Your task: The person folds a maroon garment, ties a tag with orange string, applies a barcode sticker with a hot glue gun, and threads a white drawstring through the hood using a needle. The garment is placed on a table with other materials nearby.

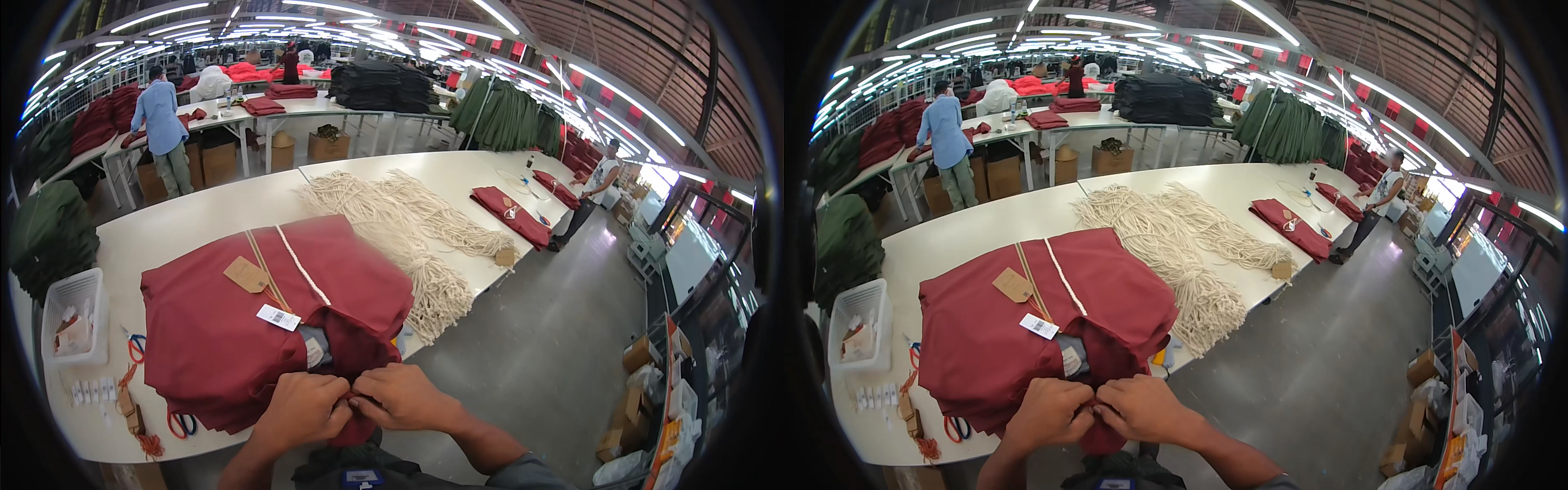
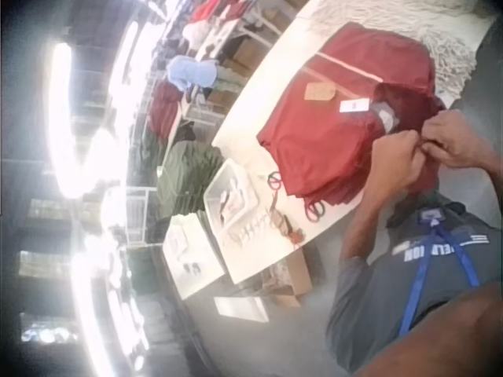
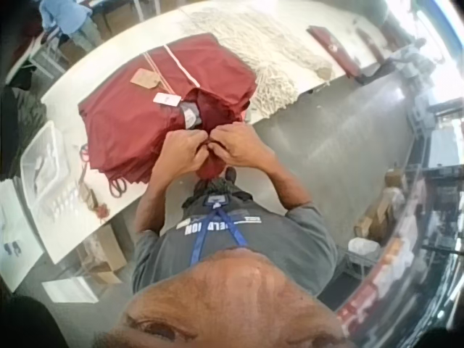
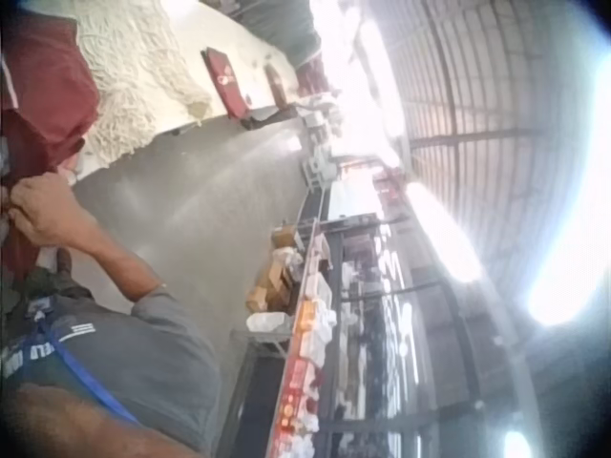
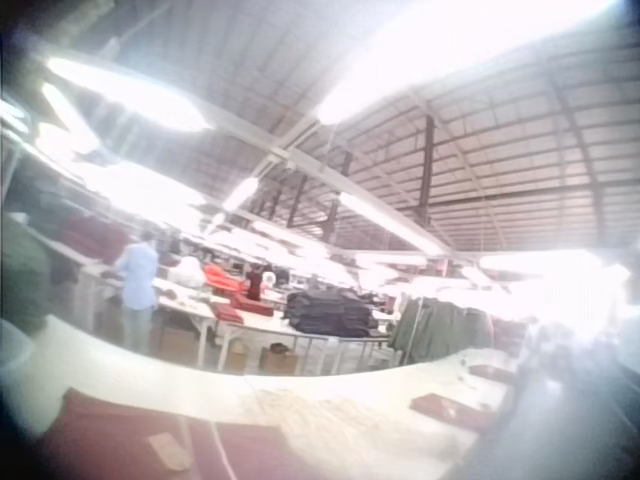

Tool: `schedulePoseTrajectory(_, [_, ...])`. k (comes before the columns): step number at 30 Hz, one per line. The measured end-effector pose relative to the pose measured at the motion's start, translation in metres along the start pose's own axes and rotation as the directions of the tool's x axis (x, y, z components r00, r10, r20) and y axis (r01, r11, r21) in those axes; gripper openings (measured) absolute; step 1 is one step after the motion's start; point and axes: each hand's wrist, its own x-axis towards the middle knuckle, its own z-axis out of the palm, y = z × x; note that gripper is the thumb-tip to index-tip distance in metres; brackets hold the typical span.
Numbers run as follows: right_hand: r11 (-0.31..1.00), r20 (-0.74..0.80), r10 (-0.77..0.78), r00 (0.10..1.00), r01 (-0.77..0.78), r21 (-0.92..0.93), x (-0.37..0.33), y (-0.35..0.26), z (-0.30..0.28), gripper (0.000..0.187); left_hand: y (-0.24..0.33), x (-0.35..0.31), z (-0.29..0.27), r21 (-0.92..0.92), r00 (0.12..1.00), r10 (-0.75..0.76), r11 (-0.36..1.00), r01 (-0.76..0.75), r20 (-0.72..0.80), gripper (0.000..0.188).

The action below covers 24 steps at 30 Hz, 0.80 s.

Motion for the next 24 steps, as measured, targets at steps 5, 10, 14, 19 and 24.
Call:
schedulePoseTrajectory(5, [0.997, -0.077, 0.080, 0.994, -0.079, 0.016, 0.001, -0.004, 0.011, 0.018, -0.003, -0.009, -0.007, -0.008, 0.997, -0.048, 0.999, 0.047, -0.067, 0.016])
schedulePoseTrajectory(10, [0.981, -0.094, 0.192, 0.977, -0.188, 0.049, -0.008, 0.000, 0.020, 0.014, -0.024, -0.028, -0.022, -0.220, 0.960, -0.277, 0.935, 0.279, 0.038, 0.012])
schedulePoseTrajectory(14, [0.986, -0.255, 0.153, 0.955, -0.128, 0.111, -0.002, 0.000, 0.045, 0.012, -0.038, -0.030, -0.007, -0.401, 0.949, -0.306, 0.861, 0.312, 0.082, 0.011])
schedulePoseTrajectory(19, [0.969, -0.324, 0.191, 0.926, -0.126, 0.211, 0.001, -0.004, 0.072, 0.022, -0.037, -0.015, 0.010, -0.307, 0.977, -0.203, 0.927, 0.215, 0.071, 0.013])
schedulePoseTrajectory(24, [0.929, -0.217, 0.277, 0.936, -0.203, 0.310, -0.004, 0.005, 0.068, 0.020, -0.033, -0.012, 0.000, -0.163, 0.968, -0.244, 0.954, 0.251, 0.063, 0.013])
